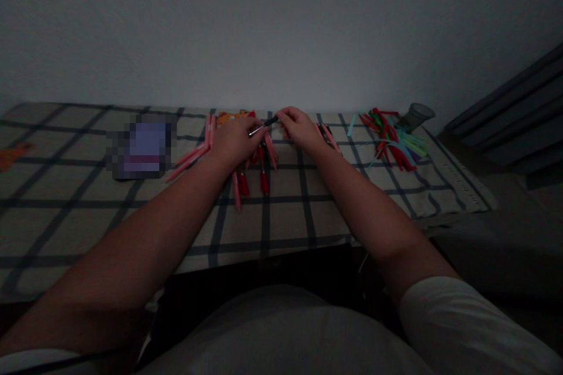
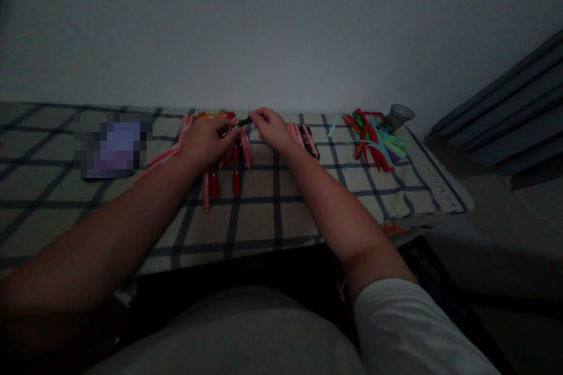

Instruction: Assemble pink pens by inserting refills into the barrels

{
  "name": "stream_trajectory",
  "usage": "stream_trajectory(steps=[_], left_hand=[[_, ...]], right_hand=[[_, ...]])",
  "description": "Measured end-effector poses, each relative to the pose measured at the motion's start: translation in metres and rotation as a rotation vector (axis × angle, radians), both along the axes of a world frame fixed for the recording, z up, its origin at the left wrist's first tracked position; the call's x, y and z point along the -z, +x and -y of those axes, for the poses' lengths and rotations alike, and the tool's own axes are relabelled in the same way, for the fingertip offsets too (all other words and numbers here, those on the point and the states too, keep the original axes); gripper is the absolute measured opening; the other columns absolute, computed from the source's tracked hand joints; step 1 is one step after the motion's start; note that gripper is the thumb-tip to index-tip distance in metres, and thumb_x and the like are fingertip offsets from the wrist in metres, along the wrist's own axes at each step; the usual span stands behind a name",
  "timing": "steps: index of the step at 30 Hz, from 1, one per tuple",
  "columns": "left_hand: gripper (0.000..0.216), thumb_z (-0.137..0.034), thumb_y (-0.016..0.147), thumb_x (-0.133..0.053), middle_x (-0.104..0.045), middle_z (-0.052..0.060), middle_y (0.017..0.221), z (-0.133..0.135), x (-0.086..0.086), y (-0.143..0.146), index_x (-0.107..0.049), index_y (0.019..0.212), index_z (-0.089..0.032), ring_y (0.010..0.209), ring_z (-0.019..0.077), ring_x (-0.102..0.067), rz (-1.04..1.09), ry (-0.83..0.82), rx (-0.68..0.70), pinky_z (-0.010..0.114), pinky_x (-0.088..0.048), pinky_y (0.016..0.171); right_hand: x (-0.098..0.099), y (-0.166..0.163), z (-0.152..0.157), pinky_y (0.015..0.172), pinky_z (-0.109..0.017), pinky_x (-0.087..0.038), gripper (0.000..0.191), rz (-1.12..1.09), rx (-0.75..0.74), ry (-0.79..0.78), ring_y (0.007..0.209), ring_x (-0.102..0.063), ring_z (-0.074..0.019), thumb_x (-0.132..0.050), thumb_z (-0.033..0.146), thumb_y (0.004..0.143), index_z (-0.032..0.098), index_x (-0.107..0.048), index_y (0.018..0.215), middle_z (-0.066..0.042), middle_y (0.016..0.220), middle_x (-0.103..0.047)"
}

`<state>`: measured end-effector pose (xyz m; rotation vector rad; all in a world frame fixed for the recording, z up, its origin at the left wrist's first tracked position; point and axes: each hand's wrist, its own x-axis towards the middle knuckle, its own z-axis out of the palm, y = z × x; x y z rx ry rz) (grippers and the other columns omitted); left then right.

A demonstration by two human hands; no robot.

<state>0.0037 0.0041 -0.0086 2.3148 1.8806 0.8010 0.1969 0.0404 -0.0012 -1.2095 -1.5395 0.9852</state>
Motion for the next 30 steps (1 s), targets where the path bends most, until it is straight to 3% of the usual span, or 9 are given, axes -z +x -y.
stream_trajectory(steps=[4,8,16,25,30], left_hand=[[0.044,-0.051,0.111,-0.065,-0.088,0.010,0.135,0.001,-0.001,0.000,-0.087,0.140,-0.026,0.129,0.0357,-0.079,0.005,-0.002,0.000,0.042,-0.058,0.104],[0.043,-0.051,0.110,-0.067,-0.088,0.010,0.133,0.000,-0.002,0.001,-0.087,0.139,-0.026,0.128,0.0351,-0.079,0.013,-0.007,0.006,0.042,-0.058,0.105],[0.042,-0.054,0.110,-0.068,-0.088,0.009,0.132,-0.002,-0.001,-0.001,-0.087,0.137,-0.028,0.124,0.0344,-0.079,0.001,-0.016,0.011,0.041,-0.057,0.101],[0.043,-0.055,0.108,-0.067,-0.088,0.009,0.129,-0.003,0.001,-0.002,-0.088,0.135,-0.028,0.122,0.0349,-0.079,0.009,-0.005,0.024,0.042,-0.058,0.099],[0.042,-0.055,0.109,-0.067,-0.088,0.009,0.132,-0.004,0.002,-0.002,-0.088,0.134,-0.029,0.126,0.0345,-0.079,0.007,0.011,0.031,0.041,-0.057,0.100]], right_hand=[[-0.001,0.001,0.002,0.058,-0.023,-0.038,0.047,0.017,0.038,-0.010,0.059,-0.049,-0.0105,-0.060,0.036,0.121,0.022,-0.056,0.077,0.005,0.067,-0.051],[-0.006,0.001,0.006,0.058,-0.023,-0.038,0.055,0.030,0.035,-0.059,0.057,-0.046,-0.0103,-0.058,0.039,0.122,0.021,-0.054,0.071,0.004,0.064,-0.050],[-0.003,0.004,0.004,0.059,-0.024,-0.035,0.054,0.139,0.020,-0.005,0.058,-0.047,-0.0116,-0.064,0.032,0.120,0.022,-0.054,0.068,0.005,0.059,-0.049],[0.002,0.004,-0.002,0.057,-0.024,-0.036,0.047,0.076,0.032,-0.017,0.058,-0.049,-0.0112,-0.063,0.022,0.118,0.021,-0.058,0.071,0.004,0.063,-0.051],[0.005,0.004,-0.005,0.056,-0.023,-0.039,0.052,0.025,0.014,-0.058,0.056,-0.048,-0.0109,-0.064,0.040,0.119,0.022,-0.056,0.072,0.003,0.062,-0.052]])
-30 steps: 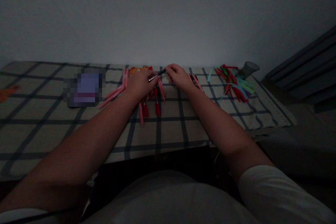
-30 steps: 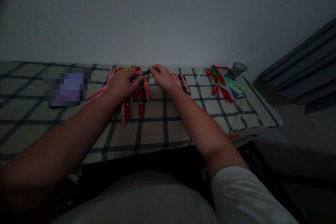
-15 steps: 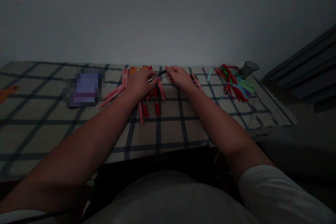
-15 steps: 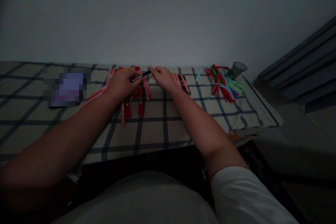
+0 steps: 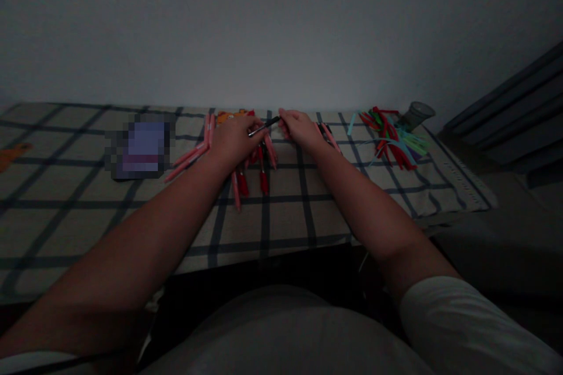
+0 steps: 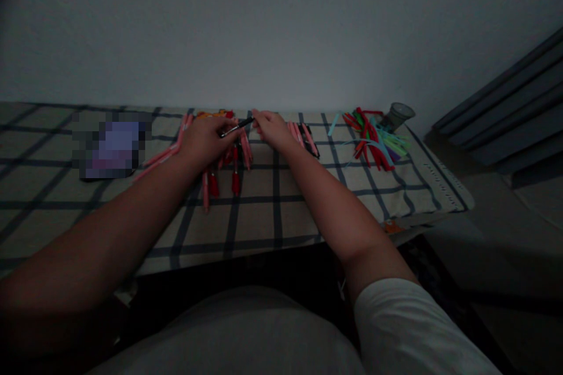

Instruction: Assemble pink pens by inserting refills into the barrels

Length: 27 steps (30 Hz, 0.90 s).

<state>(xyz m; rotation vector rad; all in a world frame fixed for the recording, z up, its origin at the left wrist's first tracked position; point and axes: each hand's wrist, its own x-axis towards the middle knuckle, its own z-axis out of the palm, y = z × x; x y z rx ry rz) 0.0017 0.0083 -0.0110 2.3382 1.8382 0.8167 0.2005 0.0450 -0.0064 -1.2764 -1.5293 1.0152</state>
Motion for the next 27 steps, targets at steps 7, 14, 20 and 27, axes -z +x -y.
stream_trajectory(steps=[7,14,20,27], left_hand=[[0.037,-0.051,0.107,-0.070,-0.088,0.007,0.128,-0.001,0.001,0.000,-0.088,0.131,-0.029,0.123,0.0336,-0.079,-0.006,-0.013,0.013,0.041,-0.057,0.098],[0.037,-0.051,0.107,-0.069,-0.088,0.009,0.131,0.000,-0.001,0.001,-0.089,0.128,-0.028,0.125,0.0345,-0.079,0.009,-0.018,0.015,0.042,-0.057,0.100],[0.036,-0.055,0.108,-0.067,-0.089,0.007,0.128,-0.001,0.002,0.000,-0.089,0.124,-0.031,0.125,0.0345,-0.079,0.013,0.000,0.031,0.042,-0.058,0.098],[0.040,-0.055,0.108,-0.065,-0.088,0.008,0.128,0.000,0.000,0.001,-0.089,0.129,-0.031,0.126,0.0354,-0.078,0.001,-0.007,0.024,0.044,-0.058,0.102]], right_hand=[[-0.005,-0.002,0.004,0.055,-0.023,-0.036,0.057,0.011,0.000,-0.016,0.055,-0.046,-0.0104,-0.066,0.035,0.119,0.021,-0.052,0.066,0.004,0.058,-0.049],[-0.010,-0.004,0.008,0.054,-0.023,-0.037,0.054,-0.042,0.011,-0.052,0.054,-0.047,-0.0100,-0.061,0.021,0.119,0.021,-0.053,0.066,0.004,0.060,-0.050],[-0.010,-0.003,0.009,0.056,-0.023,-0.037,0.051,-0.035,-0.008,-0.027,0.057,-0.048,-0.0112,-0.056,0.016,0.118,0.021,-0.055,0.067,0.004,0.062,-0.050],[-0.012,-0.002,0.012,0.058,-0.025,-0.036,0.051,0.036,-0.008,0.021,0.059,-0.049,-0.0131,-0.051,0.010,0.115,0.023,-0.052,0.065,0.003,0.061,-0.049]])
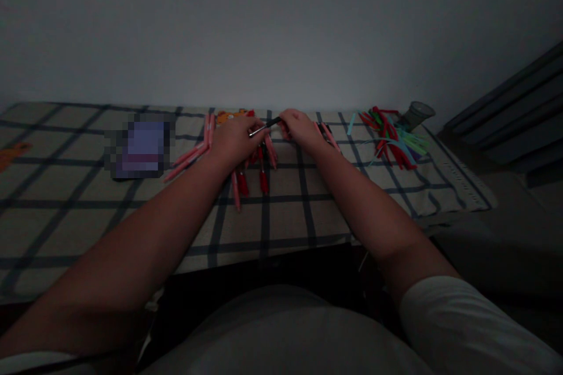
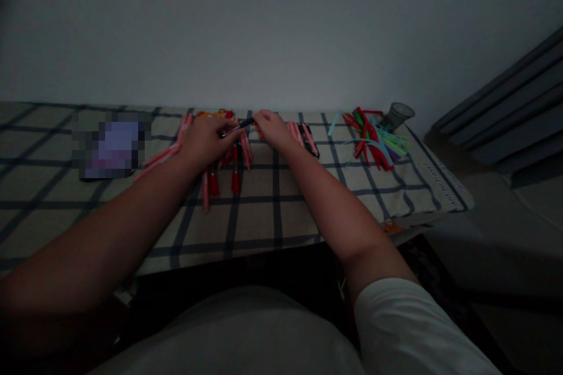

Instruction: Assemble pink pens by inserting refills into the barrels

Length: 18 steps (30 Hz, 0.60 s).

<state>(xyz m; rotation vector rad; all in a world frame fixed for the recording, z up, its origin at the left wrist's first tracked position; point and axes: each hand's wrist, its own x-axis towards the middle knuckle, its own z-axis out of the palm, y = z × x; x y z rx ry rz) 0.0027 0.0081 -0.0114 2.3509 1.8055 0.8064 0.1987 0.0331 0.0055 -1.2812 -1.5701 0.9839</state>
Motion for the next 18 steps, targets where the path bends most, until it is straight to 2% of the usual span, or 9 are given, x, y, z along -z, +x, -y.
stream_trajectory(steps=[10,13,16,18], left_hand=[[0.042,-0.056,0.110,-0.063,-0.088,0.010,0.127,0.0005,-0.0001,0.0000,-0.088,0.130,-0.029,0.125,0.0358,-0.078,-0.019,-0.013,-0.023,0.044,-0.057,0.103],[0.042,-0.055,0.109,-0.063,-0.088,0.010,0.129,0.0008,-0.0009,0.0002,-0.088,0.129,-0.028,0.126,0.0360,-0.078,-0.013,-0.009,-0.021,0.044,-0.057,0.103],[0.040,-0.054,0.109,-0.063,-0.088,0.009,0.130,0.0013,-0.0011,0.0004,-0.089,0.127,-0.029,0.127,0.0360,-0.078,-0.003,0.001,-0.007,0.044,-0.057,0.103],[0.040,-0.054,0.109,-0.064,-0.088,0.009,0.130,0.0013,-0.0007,0.0004,-0.088,0.127,-0.029,0.128,0.0363,-0.078,-0.001,0.008,-0.009,0.045,-0.057,0.103]], right_hand=[[-0.0010,-0.0001,0.0009,0.062,-0.025,-0.039,0.054,0.013,-0.018,0.011,0.062,-0.050,-0.0141,-0.053,0.013,0.117,0.023,-0.050,0.064,0.002,0.062,-0.050],[0.0014,-0.0004,-0.0017,0.063,-0.026,-0.041,0.055,0.010,-0.022,-0.016,0.060,-0.049,-0.0132,-0.062,0.032,0.120,0.023,-0.051,0.067,0.003,0.063,-0.051],[0.0036,-0.0011,-0.0028,0.062,-0.027,-0.043,0.059,0.012,-0.025,-0.035,0.058,-0.049,-0.0135,-0.074,0.059,0.111,0.024,-0.052,0.068,0.003,0.063,-0.053],[0.0055,-0.0011,-0.0036,0.061,-0.027,-0.043,0.063,0.014,-0.025,-0.031,0.057,-0.049,-0.0136,-0.075,0.067,0.107,0.024,-0.053,0.068,0.003,0.061,-0.052]])
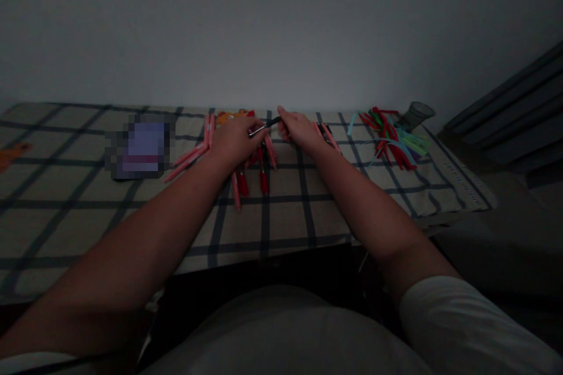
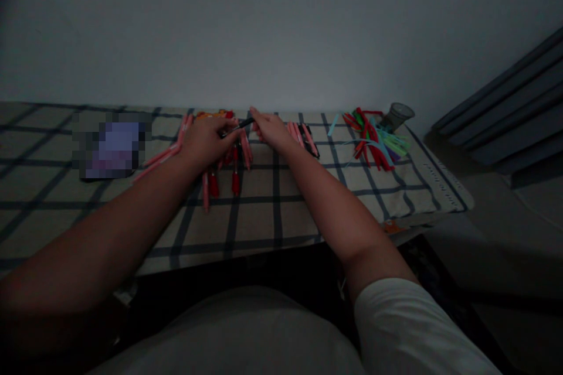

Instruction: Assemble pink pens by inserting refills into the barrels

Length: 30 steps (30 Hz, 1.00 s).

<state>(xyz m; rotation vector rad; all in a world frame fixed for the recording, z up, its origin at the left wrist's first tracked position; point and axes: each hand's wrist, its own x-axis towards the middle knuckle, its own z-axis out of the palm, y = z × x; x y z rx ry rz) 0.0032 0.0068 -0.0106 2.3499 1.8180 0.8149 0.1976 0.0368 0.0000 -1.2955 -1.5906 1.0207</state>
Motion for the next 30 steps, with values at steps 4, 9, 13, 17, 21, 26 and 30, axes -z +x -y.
stream_trajectory(steps=[4,9,13,17,21,26,30], left_hand=[[0.039,-0.053,0.109,-0.066,-0.088,0.009,0.131,-0.001,0.000,0.000,-0.088,0.129,-0.028,0.128,0.0362,-0.079,-0.008,-0.005,0.002,0.045,-0.056,0.106],[0.041,-0.052,0.109,-0.066,-0.087,0.011,0.134,-0.001,-0.001,0.000,-0.087,0.133,-0.026,0.128,0.0363,-0.078,-0.025,-0.021,0.014,0.044,-0.057,0.104],[0.042,-0.054,0.110,-0.065,-0.088,0.010,0.134,-0.001,0.001,-0.001,-0.087,0.133,-0.027,0.128,0.0353,-0.079,-0.020,-0.005,0.008,0.043,-0.058,0.103],[0.042,-0.053,0.109,-0.067,-0.088,0.010,0.134,-0.002,0.002,-0.001,-0.088,0.134,-0.026,0.128,0.0352,-0.079,0.004,0.007,0.016,0.042,-0.058,0.104],[0.042,-0.054,0.111,-0.066,-0.088,0.009,0.134,0.000,0.000,0.000,-0.087,0.136,-0.028,0.128,0.0340,-0.079,0.009,-0.014,-0.001,0.041,-0.058,0.104],[0.042,-0.051,0.112,-0.065,-0.086,0.010,0.138,0.001,0.000,0.000,-0.086,0.138,-0.027,0.131,0.0340,-0.078,0.024,-0.008,0.006,0.042,-0.057,0.108],[0.042,-0.050,0.112,-0.061,-0.087,0.011,0.135,-0.002,0.003,-0.001,-0.088,0.135,-0.027,0.130,0.0350,-0.079,0.017,0.025,0.014,0.045,-0.058,0.109]], right_hand=[[0.007,0.001,-0.006,0.058,-0.025,-0.039,0.065,-0.018,0.002,-0.001,0.055,-0.047,-0.0118,-0.072,0.064,0.111,0.023,-0.053,0.065,0.003,0.059,-0.051],[0.014,0.002,-0.015,0.055,-0.023,-0.037,0.058,-0.076,-0.006,-0.037,0.053,-0.046,-0.0107,-0.068,0.045,0.117,0.022,-0.053,0.067,0.004,0.059,-0.051],[0.011,0.001,-0.013,0.056,-0.024,-0.037,0.054,-0.065,0.005,-0.034,0.055,-0.047,-0.0112,-0.065,0.038,0.119,0.022,-0.056,0.068,0.004,0.060,-0.052],[0.010,0.002,-0.012,0.058,-0.024,-0.036,0.053,-0.036,-0.006,0.005,0.056,-0.047,-0.0107,-0.065,0.034,0.119,0.021,-0.057,0.068,0.005,0.060,-0.051],[0.010,0.002,-0.012,0.059,-0.024,-0.035,0.053,-0.016,0.000,0.039,0.057,-0.047,-0.0110,-0.065,0.032,0.119,0.022,-0.055,0.068,0.006,0.059,-0.049],[0.000,-0.002,-0.003,0.058,-0.024,-0.036,0.055,-0.073,0.004,-0.013,0.056,-0.047,-0.0108,-0.063,0.025,0.120,0.022,-0.052,0.066,0.006,0.059,-0.049],[-0.006,-0.005,0.004,0.057,-0.023,-0.038,0.055,-0.198,-0.018,-0.072,0.053,-0.047,-0.0097,-0.058,0.020,0.121,0.022,-0.052,0.067,0.006,0.059,-0.050]])
